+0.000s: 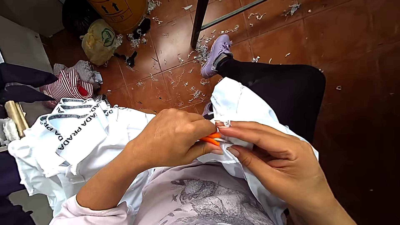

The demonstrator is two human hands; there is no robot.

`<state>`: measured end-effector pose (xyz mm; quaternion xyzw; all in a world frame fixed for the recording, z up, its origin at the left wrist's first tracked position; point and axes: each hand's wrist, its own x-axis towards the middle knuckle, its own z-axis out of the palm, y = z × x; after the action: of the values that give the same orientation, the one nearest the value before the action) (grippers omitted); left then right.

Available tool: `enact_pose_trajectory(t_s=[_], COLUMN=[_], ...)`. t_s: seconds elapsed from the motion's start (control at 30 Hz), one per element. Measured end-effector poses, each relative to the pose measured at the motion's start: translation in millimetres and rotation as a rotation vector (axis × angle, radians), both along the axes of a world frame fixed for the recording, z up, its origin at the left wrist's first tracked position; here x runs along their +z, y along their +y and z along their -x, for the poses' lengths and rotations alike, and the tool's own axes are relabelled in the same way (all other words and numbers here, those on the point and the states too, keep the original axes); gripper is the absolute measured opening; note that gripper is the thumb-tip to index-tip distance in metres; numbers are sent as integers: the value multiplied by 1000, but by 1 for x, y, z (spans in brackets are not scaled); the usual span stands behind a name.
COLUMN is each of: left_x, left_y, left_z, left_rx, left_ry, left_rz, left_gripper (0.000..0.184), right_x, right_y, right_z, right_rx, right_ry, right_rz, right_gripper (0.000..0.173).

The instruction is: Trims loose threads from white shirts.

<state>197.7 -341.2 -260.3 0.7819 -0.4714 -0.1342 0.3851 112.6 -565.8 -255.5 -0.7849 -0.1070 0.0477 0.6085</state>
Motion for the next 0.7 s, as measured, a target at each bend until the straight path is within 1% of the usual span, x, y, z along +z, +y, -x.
enact_pose_trajectory(t_s=[0.13, 0.27, 0.33, 0.4, 0.43, 0.47, 0.5, 0.53, 0.57, 0.6, 0.63, 0.7], left_x=[-6, -3, -5, -11, -16, -21, -28, -34, -37, -37, -35, -27], left_y=[4, 11, 11, 12, 14, 17, 18, 19, 19, 19, 20, 21], left_z=[2, 6, 7, 4, 0, -3, -5, -3, 1, 6, 13, 25], left_rx=[21, 55, 72, 91, 92, 78, 62, 61, 96, 157, 244, 414], left_ry=[18, -14, 3, 137, 242, 354, 468, 544, 533, 440, 295, 6], left_rz=[39, 0, 36, 151, 198, 238, 284, 318, 328, 303, 270, 231], left_gripper=[29, 29, 32, 43, 54, 65, 68, 58, 39, 21, 12, 8], right_x=[-2, -3, -4, -4, -4, -4, -4, -4, -5, -7, -9, -14], right_y=[0, -1, 1, 3, 3, 4, 5, 6, 7, 8, 7, 4], right_z=[-2, -4, -5, -10, -14, -18, -23, -26, -29, -30, -30, -25], right_rx=[19, 32, 47, 87, 119, 146, 168, 169, 146, 111, 76, 24], right_ry=[22, 46, 73, 116, 119, 107, 92, 74, 59, 46, 31, -15], right_rz=[-6, -13, -21, -68, -114, -155, -190, -198, -168, -104, -17, 160], right_gripper=[32, 38, 46, 65, 72, 74, 73, 70, 66, 62, 58, 55])
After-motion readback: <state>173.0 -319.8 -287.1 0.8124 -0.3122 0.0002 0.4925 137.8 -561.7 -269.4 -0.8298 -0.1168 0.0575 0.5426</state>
